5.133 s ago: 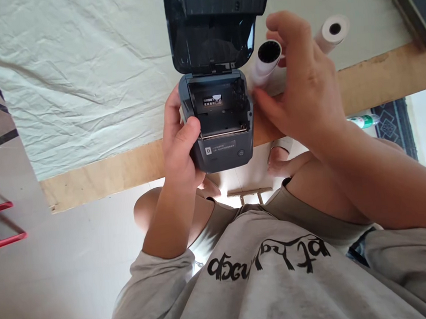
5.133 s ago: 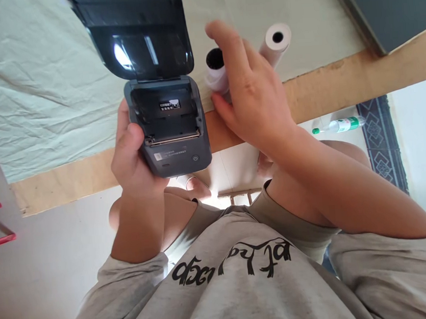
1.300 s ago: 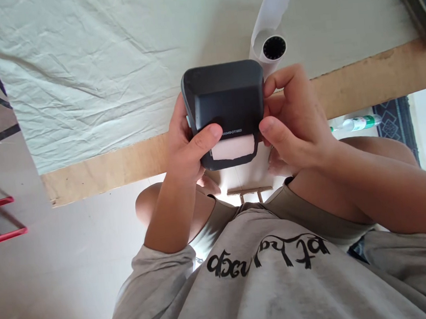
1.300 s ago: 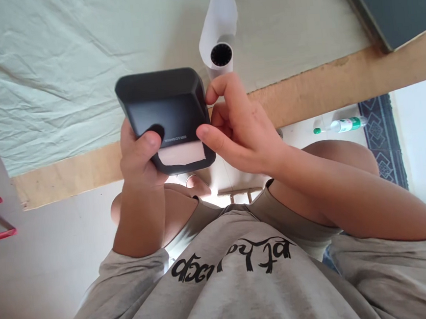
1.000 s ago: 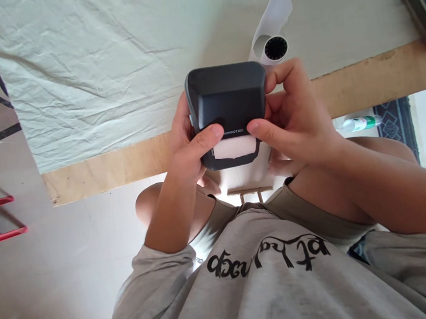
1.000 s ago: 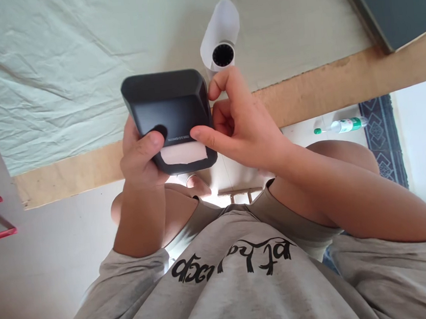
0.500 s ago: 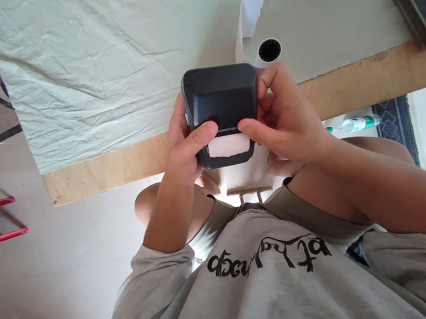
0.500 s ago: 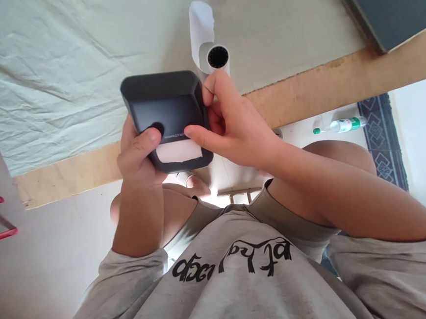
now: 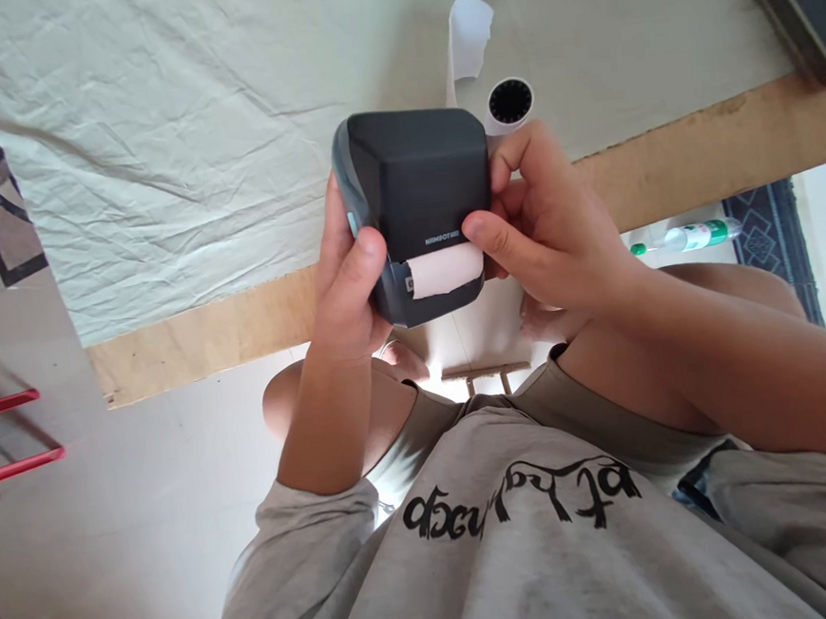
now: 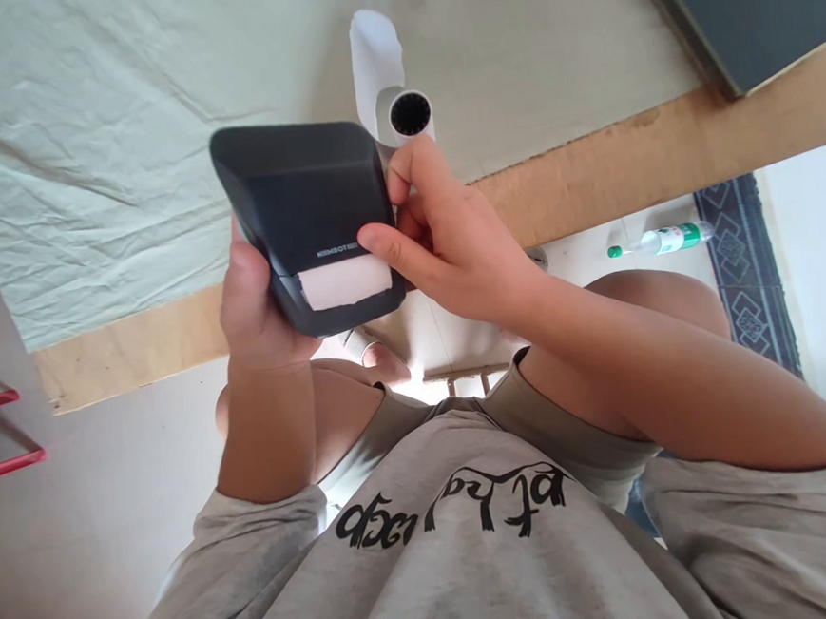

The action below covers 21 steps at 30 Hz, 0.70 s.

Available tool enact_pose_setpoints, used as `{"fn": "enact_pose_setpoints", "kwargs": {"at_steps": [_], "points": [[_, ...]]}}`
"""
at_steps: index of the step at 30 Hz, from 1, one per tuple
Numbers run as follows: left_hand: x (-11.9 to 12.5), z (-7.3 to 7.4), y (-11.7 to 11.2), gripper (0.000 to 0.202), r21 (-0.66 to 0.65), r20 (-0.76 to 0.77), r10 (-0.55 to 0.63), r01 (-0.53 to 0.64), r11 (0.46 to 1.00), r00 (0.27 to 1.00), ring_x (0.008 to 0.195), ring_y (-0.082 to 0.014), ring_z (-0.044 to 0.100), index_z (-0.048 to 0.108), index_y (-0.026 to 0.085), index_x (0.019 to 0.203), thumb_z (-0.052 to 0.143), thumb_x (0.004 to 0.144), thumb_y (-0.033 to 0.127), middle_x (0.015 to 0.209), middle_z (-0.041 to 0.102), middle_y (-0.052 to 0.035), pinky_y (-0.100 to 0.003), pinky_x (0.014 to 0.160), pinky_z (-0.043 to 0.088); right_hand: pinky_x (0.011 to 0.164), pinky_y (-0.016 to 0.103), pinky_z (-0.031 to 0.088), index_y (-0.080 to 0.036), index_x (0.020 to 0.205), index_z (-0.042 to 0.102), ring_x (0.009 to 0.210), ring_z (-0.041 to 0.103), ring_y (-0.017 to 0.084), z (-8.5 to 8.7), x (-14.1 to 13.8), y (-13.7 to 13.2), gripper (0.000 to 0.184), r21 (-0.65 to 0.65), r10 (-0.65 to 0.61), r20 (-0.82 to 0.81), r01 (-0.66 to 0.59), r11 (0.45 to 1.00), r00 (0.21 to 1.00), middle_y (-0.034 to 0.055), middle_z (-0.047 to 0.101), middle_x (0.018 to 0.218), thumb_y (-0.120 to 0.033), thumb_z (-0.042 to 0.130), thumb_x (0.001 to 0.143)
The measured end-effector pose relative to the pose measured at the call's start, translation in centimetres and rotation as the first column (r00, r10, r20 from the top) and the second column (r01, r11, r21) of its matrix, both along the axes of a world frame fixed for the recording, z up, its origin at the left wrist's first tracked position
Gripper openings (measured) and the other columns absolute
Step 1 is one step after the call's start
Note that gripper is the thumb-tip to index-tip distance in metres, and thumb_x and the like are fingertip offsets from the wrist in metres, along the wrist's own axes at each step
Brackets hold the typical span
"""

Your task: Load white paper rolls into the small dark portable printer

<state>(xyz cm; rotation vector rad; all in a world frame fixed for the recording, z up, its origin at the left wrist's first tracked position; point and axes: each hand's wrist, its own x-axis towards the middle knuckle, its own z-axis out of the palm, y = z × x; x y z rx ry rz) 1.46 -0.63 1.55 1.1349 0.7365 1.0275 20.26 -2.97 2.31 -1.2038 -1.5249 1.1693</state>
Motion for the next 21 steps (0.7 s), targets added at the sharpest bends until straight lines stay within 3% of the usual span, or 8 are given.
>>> {"fn": "enact_pose_setpoints", "kwargs": {"at_steps": [6, 15, 21], "points": [[0.3, 0.1, -0.2, 0.057, -0.127, -0.016, 0.08, -0.082, 0.989, 0.997, 0.13, -0.0292, 0.056, 0.062, 0.029, 0.119, 0.036, 0.091, 0.071, 0.12, 0.069, -0.0058, -0.046, 0.104, 0.053, 0.053, 0.026, 0.032, -0.024, 0.09, 0.03, 0.052, 0.04, 0.008, 0.2, -0.1, 0.2, 0.028, -0.007, 0.024, 0.043, -0.024, 1.0, 0.999, -0.0086, 0.043, 0.057, -0.036, 0.055, 0.091], [0.2, -1.8, -0.3, 0.062, -0.105, 0.063, 0.191, -0.184, 0.977, 0.98, 0.118, -0.0265, 0.063, 0.068, 0.026, 0.107, 0.028, 0.093, 0.071, 0.109, 0.072, -0.0049, -0.044, 0.099, 0.055, 0.049, 0.027, 0.031, -0.024, 0.094, 0.028, 0.052, 0.043, 0.008, 0.0, 0.2, 0.0, 0.031, 0.001, 0.109, 0.125, -0.11, 0.994, 0.986, -0.0073, 0.046, 0.063, -0.028, 0.058, 0.086], [0.2, -1.7, -0.1, 0.056, -0.137, 0.053, 0.195, -0.186, 0.973, 0.979, 0.117, -0.0258, 0.062, 0.067, 0.025, 0.106, 0.032, 0.095, 0.067, 0.106, 0.072, -0.0037, -0.042, 0.097, 0.053, 0.05, 0.026, 0.032, -0.024, 0.094, 0.027, 0.055, 0.044, 0.009, 0.1, 0.3, 0.0, 0.033, -0.016, 0.134, 0.14, -0.133, 0.991, 0.981, -0.0062, 0.046, 0.066, -0.029, 0.058, 0.084]]}}
